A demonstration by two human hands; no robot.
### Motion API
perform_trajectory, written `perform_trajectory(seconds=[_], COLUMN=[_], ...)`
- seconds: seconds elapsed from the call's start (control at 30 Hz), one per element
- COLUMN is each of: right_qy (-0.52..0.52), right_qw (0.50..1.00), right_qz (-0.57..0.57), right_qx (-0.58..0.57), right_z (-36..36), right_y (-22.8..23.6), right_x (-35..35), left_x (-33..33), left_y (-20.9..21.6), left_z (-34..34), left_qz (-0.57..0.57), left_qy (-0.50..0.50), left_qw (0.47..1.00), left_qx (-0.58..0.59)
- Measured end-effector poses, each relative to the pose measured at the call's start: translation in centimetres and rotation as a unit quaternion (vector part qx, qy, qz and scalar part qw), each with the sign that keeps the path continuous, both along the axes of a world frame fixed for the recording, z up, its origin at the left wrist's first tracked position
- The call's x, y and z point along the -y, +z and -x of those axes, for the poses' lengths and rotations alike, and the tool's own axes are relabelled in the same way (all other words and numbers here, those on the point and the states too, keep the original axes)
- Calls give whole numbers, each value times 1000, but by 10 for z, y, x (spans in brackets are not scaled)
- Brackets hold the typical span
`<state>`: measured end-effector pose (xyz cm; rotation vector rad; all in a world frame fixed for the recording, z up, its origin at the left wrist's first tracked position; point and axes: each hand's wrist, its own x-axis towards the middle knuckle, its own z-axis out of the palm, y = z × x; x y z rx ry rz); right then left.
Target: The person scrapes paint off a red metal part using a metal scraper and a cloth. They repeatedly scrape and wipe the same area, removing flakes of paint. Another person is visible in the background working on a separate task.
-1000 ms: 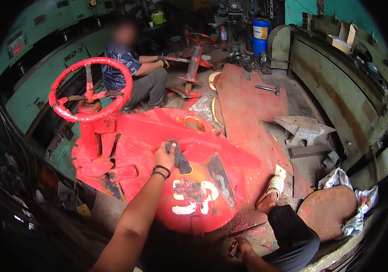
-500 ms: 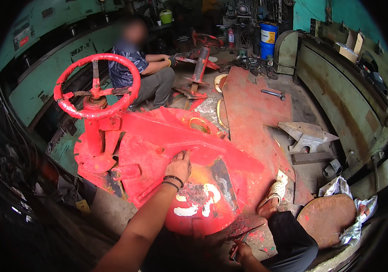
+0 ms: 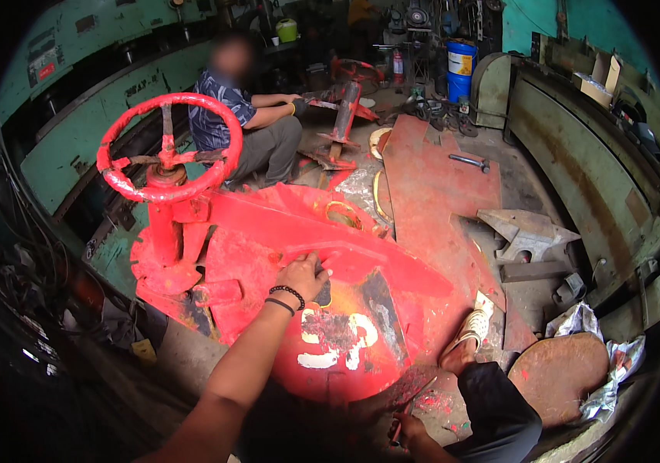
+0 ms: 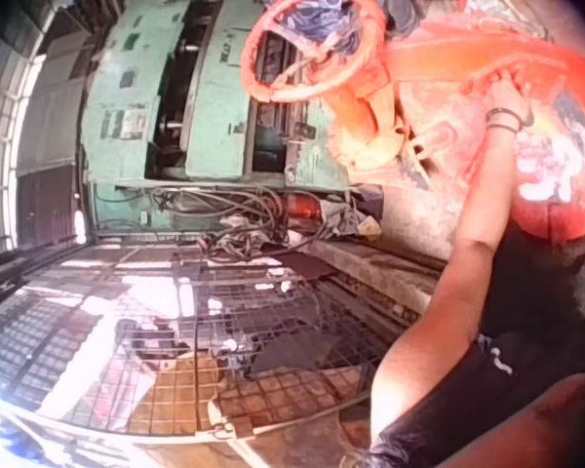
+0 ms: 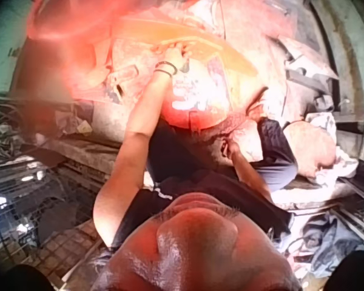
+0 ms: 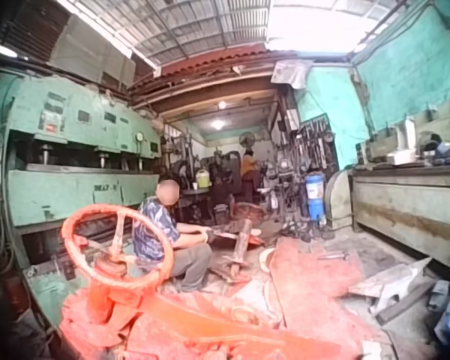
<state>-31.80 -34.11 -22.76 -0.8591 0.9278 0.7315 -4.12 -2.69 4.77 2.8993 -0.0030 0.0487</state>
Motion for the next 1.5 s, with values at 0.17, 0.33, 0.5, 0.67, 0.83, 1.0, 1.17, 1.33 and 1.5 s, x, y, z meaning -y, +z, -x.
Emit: perform_trajectory(seconds=[0.17, 0.33, 0.5, 0.67, 0.83, 1.0, 1.17, 1.33, 1.5], right_qy=[-5, 7, 20, 31, 41, 33, 26, 26, 40], right_qw=[1000, 1000, 999, 999, 998, 997, 998, 998, 996], right_qz=[-12, 22, 31, 15, 49, 64, 50, 59, 76], right_qx=[-18, -10, 13, 15, 13, 6, 15, 15, 12], right_z=[-1, -2, -3, -3, -3, -3, -3, 0, 1], right_y=[-12, -2, 19, 25, 21, 19, 11, -1, -11], right_x=[3, 1, -3, -3, -5, -4, -2, 0, 2], left_x=[-13, -24, -25, -25, -28, -24, -25, -28, -25], left_y=[-14, -34, -38, -31, -25, -24, -28, -35, -28], left_z=[0, -9, -11, -7, -5, -8, -8, -12, -10], left_qz=[4, 44, 49, 44, 33, 23, 21, 21, 8], left_qy=[-60, -105, -103, -74, -59, -41, -48, -67, -44], left_qw=[998, 993, 993, 996, 998, 997, 997, 997, 996], left_qx=[-30, 10, 20, -9, -15, -69, -58, -39, -74])
